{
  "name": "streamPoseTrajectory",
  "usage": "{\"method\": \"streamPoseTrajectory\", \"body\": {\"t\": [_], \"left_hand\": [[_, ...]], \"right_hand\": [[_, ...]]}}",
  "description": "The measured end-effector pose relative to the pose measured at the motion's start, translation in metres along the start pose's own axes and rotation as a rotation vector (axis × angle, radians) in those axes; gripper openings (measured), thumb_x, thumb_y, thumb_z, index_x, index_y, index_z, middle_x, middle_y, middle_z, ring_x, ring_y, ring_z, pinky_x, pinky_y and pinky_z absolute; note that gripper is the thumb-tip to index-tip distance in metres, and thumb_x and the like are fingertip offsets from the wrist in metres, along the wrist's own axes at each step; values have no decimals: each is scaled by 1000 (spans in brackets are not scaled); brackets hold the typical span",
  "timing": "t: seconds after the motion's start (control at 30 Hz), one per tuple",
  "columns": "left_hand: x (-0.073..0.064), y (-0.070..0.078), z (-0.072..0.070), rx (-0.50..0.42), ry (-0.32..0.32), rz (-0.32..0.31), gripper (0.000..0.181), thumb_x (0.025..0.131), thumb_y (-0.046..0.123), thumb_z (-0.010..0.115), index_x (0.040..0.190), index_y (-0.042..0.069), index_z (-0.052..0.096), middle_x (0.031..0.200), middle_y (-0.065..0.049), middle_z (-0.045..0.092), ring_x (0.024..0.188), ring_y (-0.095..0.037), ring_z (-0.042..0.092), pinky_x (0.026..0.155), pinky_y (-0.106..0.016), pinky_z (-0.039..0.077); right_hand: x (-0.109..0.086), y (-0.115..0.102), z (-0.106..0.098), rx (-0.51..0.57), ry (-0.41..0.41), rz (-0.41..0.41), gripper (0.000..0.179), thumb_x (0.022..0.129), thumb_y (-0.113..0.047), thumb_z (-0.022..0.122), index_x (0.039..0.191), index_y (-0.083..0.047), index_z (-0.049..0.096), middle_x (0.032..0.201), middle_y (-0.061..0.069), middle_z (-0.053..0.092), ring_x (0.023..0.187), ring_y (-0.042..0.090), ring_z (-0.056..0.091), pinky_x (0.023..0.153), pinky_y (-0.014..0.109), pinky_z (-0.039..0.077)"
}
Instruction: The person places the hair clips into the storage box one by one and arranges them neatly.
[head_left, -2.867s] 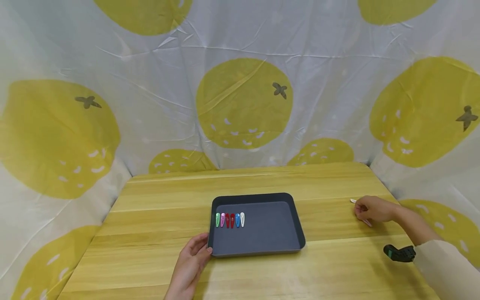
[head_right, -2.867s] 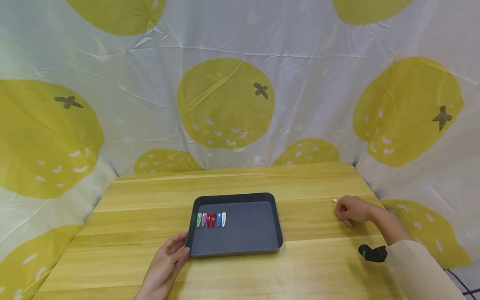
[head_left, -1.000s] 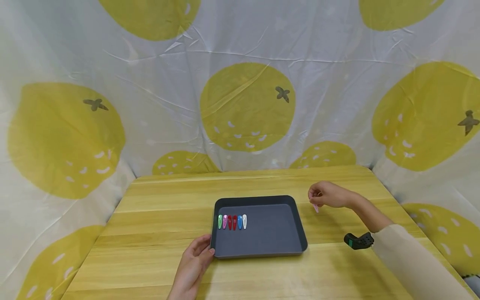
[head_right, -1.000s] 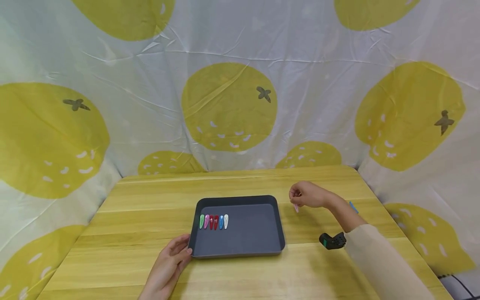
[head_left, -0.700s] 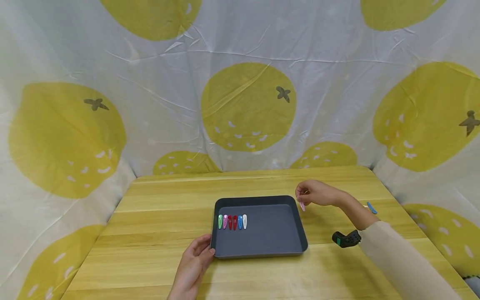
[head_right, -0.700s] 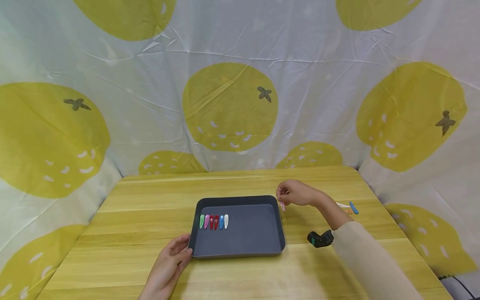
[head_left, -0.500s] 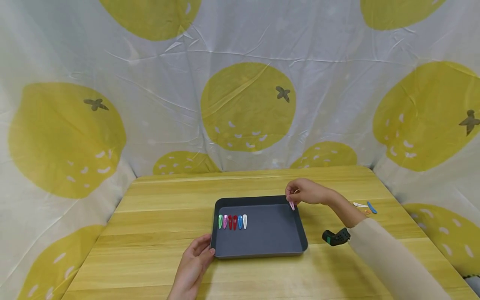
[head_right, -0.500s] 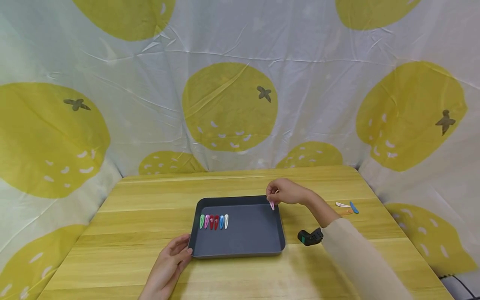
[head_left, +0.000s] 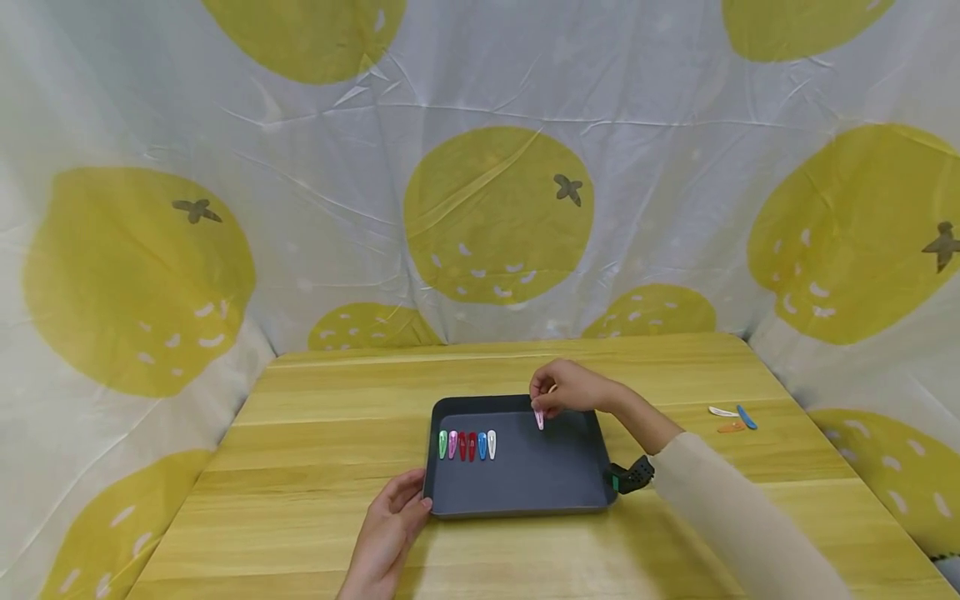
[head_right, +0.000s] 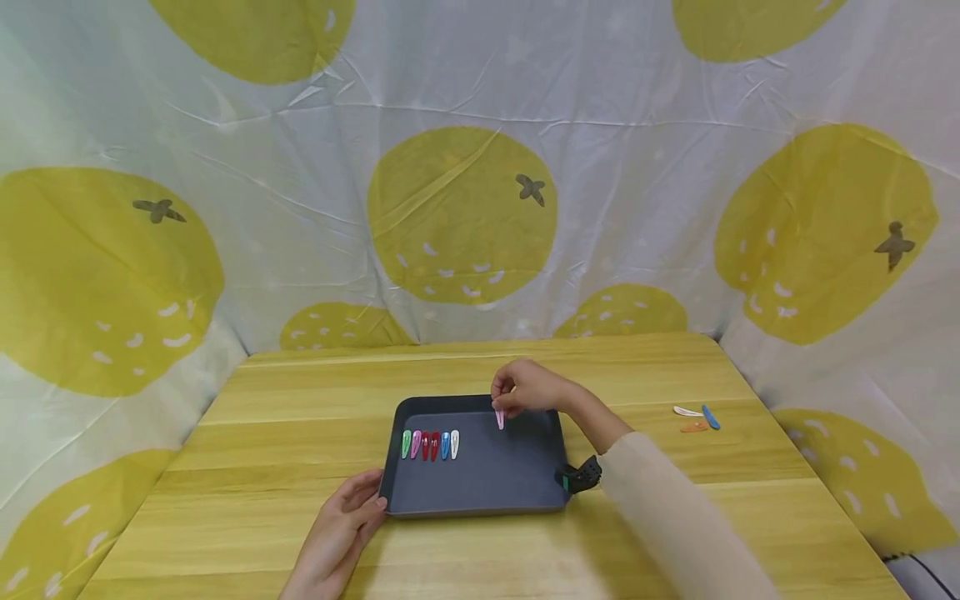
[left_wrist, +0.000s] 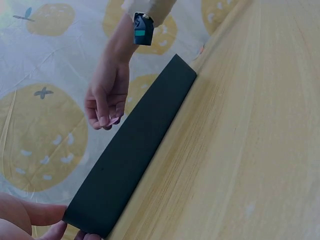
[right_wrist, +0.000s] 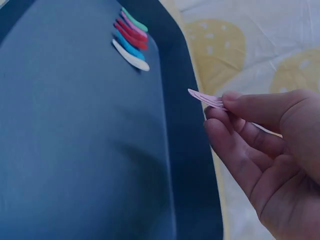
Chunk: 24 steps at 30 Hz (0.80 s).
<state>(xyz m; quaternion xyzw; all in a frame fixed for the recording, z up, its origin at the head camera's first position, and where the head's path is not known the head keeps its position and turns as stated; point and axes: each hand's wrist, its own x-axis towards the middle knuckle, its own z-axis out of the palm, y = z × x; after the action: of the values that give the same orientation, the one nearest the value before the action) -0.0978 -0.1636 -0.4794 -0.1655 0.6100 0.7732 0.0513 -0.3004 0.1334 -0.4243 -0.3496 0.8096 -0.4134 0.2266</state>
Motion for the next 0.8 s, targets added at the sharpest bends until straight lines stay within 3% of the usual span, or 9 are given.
{"method": "streamPoseTrajectory", "body": {"t": [0.13, 0.47, 0.8], "left_hand": [[0, 0, 0, 7, 3, -3, 56, 98, -8, 58, 150, -9, 37, 152, -34, 38, 140, -42, 39, 115, -53, 38], [1, -1, 0, 10, 6, -3, 57, 98, -9, 58, 151, -9, 37, 153, -34, 37, 141, -42, 39, 114, -52, 39], [1, -1, 2, 12, 11, -4, 56, 98, -9, 59, 150, -9, 38, 152, -34, 39, 139, -41, 41, 113, -50, 41]], "right_hand": [[11, -2, 13, 36, -31, -2, 5, 99, -1, 68, 94, -1, 68, 81, 7, 69, 74, 22, 69, 71, 39, 63], [35, 2, 38, 151, -57, -3, 4, 98, 0, 69, 94, 2, 68, 78, 7, 69, 71, 18, 69, 72, 45, 63], [42, 9, 49, 170, -89, 2, 3, 97, 1, 69, 94, 2, 69, 77, 6, 70, 70, 17, 68, 67, 34, 62]]}}
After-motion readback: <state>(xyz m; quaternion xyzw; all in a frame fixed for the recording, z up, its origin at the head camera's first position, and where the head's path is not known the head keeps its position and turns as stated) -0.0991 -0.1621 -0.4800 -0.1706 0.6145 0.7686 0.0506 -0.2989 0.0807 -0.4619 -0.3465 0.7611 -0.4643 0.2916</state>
